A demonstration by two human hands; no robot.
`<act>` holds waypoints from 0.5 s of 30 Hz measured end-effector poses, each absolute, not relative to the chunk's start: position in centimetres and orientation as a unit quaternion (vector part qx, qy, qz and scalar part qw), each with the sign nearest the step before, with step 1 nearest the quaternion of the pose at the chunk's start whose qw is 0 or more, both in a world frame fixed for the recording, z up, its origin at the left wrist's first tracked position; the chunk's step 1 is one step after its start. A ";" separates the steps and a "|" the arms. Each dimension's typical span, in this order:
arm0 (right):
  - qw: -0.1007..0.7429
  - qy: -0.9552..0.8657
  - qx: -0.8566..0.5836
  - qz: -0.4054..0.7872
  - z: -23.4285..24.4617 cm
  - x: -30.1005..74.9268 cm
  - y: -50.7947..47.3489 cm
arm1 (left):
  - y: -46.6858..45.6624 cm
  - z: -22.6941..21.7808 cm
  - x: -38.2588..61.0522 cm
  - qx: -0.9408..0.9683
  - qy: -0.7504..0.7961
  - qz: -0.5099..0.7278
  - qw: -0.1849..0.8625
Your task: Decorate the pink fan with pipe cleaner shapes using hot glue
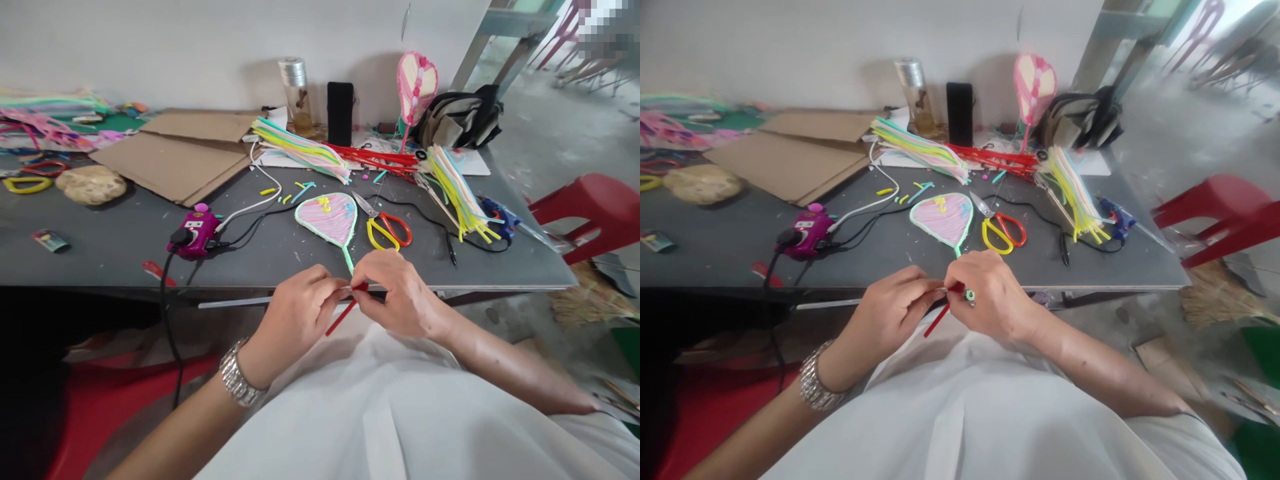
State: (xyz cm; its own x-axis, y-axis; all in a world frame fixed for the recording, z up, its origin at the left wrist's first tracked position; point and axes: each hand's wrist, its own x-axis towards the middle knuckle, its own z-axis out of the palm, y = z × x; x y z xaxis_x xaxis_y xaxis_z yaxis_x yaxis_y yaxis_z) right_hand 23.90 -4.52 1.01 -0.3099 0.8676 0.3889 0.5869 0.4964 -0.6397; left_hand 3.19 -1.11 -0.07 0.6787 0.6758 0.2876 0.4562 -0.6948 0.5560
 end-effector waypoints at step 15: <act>0.309 -0.560 -0.442 0.629 0.5 22.8 -2.8 | -0.6 0.3 2.1 0.893 0.263 0.242 0.274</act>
State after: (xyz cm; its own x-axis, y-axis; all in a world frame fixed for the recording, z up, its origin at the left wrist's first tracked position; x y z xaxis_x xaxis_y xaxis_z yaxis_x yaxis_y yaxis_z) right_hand 22.83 -2.85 0.50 -0.4186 0.8837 -0.2096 0.1048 -0.1822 -0.9777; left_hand 2.08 -0.64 0.34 0.7448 0.6021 0.2876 0.3376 -0.7118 0.6160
